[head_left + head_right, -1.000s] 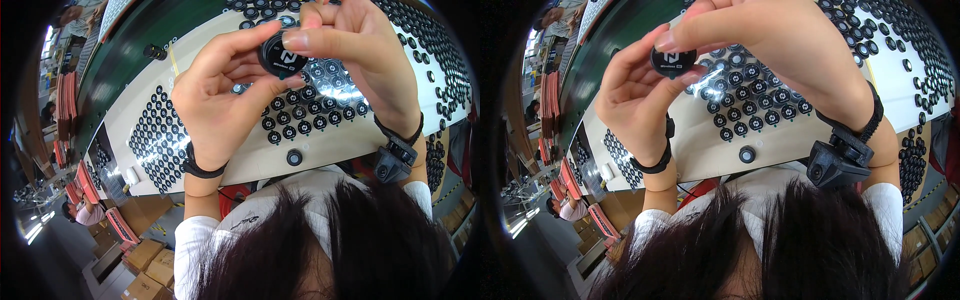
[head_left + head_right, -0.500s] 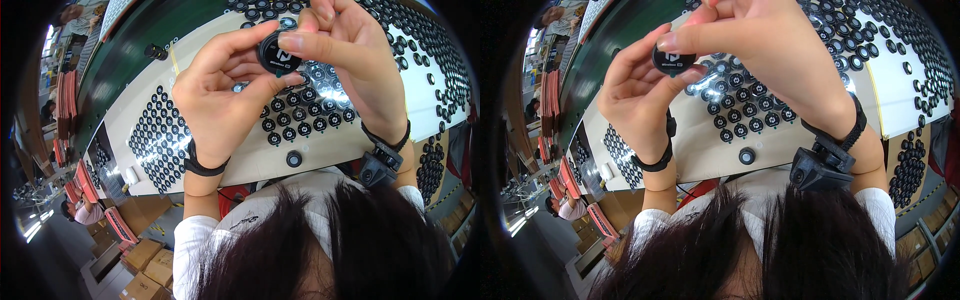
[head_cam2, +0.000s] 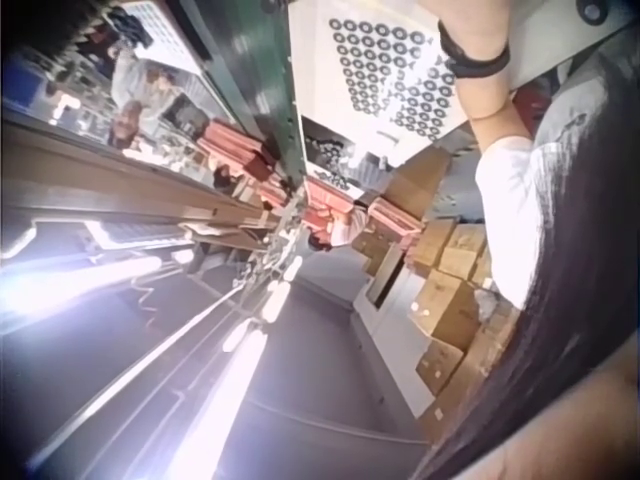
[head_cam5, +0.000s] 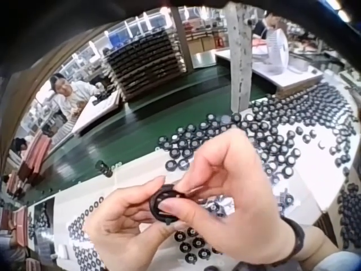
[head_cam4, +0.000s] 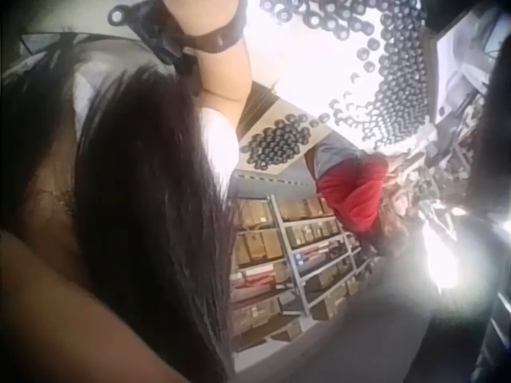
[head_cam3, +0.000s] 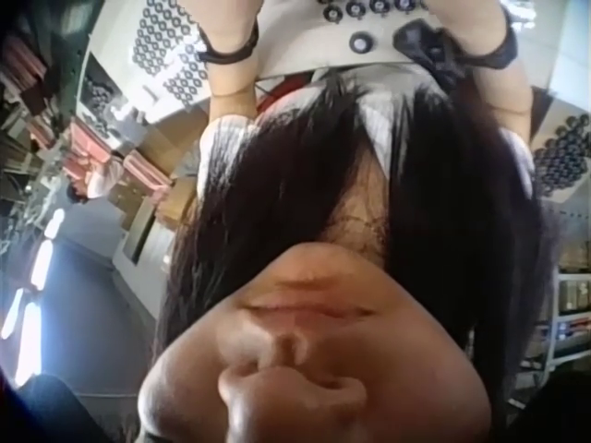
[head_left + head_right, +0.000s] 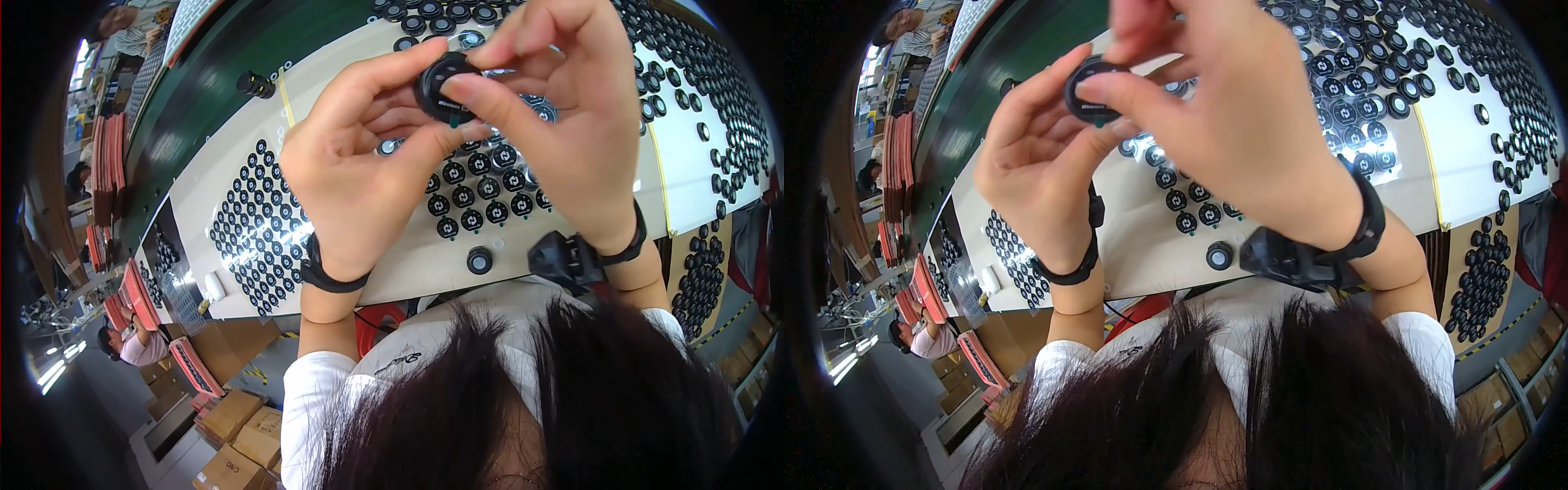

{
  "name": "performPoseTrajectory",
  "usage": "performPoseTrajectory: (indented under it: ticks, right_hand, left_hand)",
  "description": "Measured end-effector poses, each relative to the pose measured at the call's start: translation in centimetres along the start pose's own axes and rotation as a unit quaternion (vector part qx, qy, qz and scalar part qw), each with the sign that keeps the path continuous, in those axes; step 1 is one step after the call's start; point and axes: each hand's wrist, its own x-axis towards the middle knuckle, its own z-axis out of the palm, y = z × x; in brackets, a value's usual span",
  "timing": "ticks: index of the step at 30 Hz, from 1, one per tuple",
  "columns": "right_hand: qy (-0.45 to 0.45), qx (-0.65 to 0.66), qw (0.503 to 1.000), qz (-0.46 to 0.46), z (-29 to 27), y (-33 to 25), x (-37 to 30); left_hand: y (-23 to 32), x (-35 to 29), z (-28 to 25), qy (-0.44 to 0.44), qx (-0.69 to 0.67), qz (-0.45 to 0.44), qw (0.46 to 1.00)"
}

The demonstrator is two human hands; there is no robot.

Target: The person peels a sticker from a plastic sheet and presses it onto the back of a small black device. After repeating this for several devices, the person sets the sheet aside and gathers the finished components into a pile.

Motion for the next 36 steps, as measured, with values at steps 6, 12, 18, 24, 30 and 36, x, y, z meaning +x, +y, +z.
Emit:
performPoseTrajectory:
  ticks: [6, 12, 18, 24, 30, 36]
  right_hand:
    - [0.068, -0.011, 0.993, 0.097, 1.0, -4.3, 1.5]
    - [-0.096, 0.116, 0.987, 0.056, -0.5, -0.6, 0.0]
    - [-0.123, -0.042, 0.990, 0.053, -0.7, -0.5, -0.4]
    - [-0.105, -0.112, 0.987, -0.040, -1.1, 0.8, -0.5]
    - [-0.089, -0.159, 0.975, -0.128, -1.1, 1.2, -0.2]
    - [-0.070, -0.233, 0.945, -0.220, -0.7, 1.4, -0.1]
  left_hand:
    - [1.6, -0.5, -0.6, -0.026, 0.113, 0.088, 0.989]
    - [1.7, 0.3, -0.2, -0.015, -0.180, -0.058, 0.982]
    - [1.1, 0.6, -0.5, -0.071, -0.259, -0.093, 0.959]
    - [0.9, 0.7, -0.4, -0.067, -0.274, -0.115, 0.952]
    - [-0.4, 0.3, -0.2, -0.067, -0.248, -0.051, 0.965]
    - [-0.2, -0.1, -0.3, -0.063, -0.151, -0.023, 0.986]
